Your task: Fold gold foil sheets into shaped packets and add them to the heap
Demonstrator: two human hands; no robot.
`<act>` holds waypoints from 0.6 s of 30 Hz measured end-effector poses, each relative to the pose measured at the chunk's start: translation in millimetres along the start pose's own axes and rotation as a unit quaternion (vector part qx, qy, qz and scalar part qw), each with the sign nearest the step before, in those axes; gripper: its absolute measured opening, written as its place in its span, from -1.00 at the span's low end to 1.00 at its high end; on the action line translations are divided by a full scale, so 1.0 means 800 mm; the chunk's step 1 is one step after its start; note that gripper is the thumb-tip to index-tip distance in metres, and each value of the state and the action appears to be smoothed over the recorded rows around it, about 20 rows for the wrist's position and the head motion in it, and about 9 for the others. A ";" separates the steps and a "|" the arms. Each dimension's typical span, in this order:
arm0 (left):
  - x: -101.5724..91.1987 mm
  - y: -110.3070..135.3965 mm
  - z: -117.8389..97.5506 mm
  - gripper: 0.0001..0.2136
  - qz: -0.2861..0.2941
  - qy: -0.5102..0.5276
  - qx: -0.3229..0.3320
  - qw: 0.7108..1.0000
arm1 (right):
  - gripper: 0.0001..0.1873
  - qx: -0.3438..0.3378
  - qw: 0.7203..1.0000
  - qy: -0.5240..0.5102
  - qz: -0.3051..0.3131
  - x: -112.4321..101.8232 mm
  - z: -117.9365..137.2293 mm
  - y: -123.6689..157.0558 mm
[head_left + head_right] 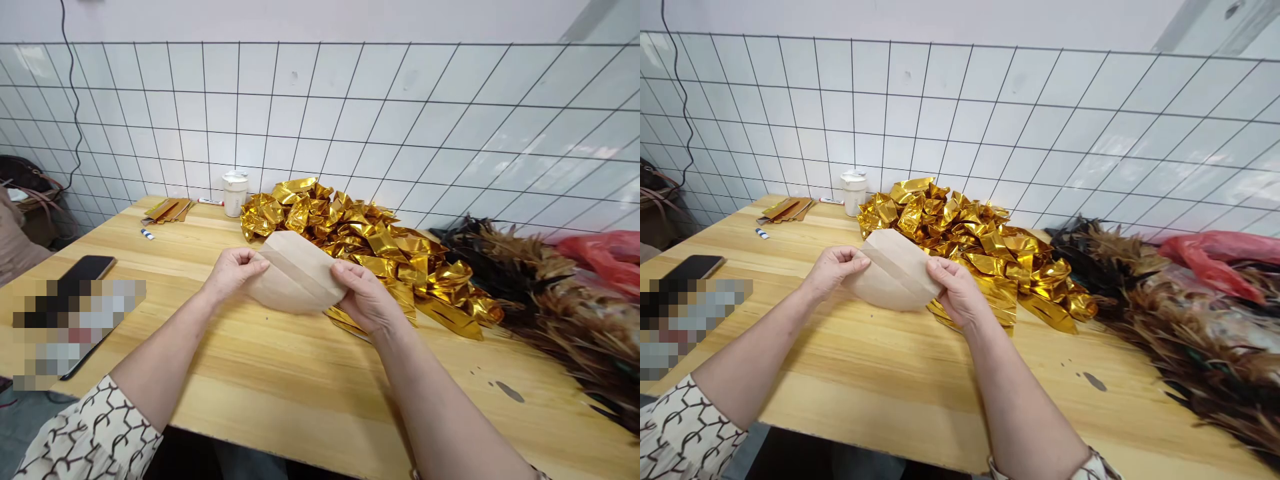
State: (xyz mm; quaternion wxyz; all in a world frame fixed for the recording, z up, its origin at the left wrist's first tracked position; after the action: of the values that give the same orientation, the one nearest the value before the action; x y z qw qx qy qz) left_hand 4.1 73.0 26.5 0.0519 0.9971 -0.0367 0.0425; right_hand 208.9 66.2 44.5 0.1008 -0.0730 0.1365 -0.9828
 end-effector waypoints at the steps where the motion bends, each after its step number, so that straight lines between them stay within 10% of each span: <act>1: -0.003 -0.002 0.002 -0.63 -0.012 0.018 -0.003 1.000 | -0.55 0.003 1.000 -0.016 0.003 0.002 -0.004 -0.001; 18: 0.002 -0.005 0.017 -0.60 0.022 0.189 -0.112 0.975 | -0.61 0.050 0.997 -0.059 0.011 0.025 -0.032 0.008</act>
State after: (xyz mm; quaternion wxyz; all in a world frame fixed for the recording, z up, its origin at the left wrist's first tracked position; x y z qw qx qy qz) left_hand 7.2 75.1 12.6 0.1686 0.9578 -0.0527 0.2268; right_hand 186.1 62.0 20.6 0.1235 -0.1242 0.0816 -0.9812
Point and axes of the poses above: each hand's wrist, its own y-axis away from the middle knuckle, its own x-axis out of the palm, z = x × y, the point moved 6 cm from there along -y, towards the middle knuckle, and after that the axes turned 14 degrees about -x, right-handed, at the moved point
